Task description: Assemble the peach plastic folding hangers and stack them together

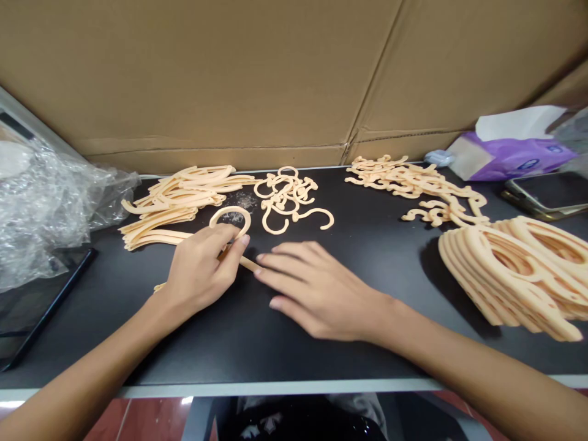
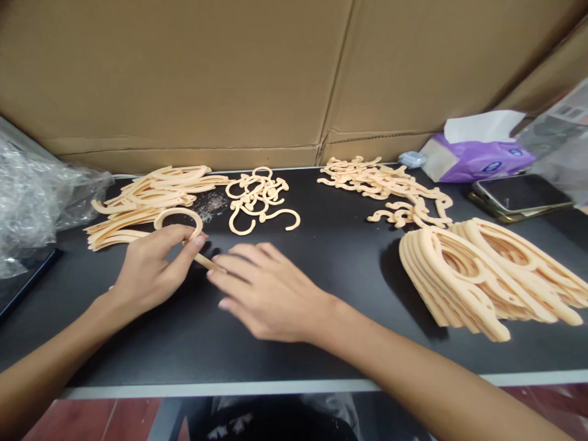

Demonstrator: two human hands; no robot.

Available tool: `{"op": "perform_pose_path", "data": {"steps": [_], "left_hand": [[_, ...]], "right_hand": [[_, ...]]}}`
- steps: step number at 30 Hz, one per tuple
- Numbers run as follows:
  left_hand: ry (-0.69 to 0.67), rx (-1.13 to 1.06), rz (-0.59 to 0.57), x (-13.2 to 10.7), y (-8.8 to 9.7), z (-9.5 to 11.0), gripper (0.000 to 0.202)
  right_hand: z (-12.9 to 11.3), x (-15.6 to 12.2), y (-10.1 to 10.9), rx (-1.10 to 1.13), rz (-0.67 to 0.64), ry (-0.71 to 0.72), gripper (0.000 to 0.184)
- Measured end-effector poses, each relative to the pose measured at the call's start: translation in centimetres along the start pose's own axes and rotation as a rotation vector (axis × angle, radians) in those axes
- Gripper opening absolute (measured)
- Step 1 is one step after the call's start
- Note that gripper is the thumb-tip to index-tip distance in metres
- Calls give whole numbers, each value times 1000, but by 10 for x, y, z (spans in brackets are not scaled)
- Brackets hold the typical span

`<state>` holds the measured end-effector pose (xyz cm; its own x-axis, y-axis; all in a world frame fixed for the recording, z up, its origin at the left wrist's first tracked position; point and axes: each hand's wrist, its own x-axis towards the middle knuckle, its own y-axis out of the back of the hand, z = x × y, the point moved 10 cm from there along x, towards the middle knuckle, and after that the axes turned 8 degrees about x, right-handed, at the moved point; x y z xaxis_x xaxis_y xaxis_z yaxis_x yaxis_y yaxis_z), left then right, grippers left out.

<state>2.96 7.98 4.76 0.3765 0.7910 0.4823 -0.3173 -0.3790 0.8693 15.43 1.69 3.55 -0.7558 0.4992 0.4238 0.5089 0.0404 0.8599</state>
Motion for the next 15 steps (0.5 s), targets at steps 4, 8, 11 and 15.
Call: {"op": "perform_pose_path", "data": {"steps": [4,8,11,15], "left_hand": [[-23,-38,9,3,1,3,27],[-39,-64,23,5,3,4,24],[-55,-73,47,5,6,5,22],[-84,-82,63,5,7,8,19]], "right_hand": [[-19,1,-14,41,-71,88,47],[-4,0,5,-24,87,32,38],[2,-1,9,-38,104,5,34],[1,2,-4,-71,5,-17,41]]}}
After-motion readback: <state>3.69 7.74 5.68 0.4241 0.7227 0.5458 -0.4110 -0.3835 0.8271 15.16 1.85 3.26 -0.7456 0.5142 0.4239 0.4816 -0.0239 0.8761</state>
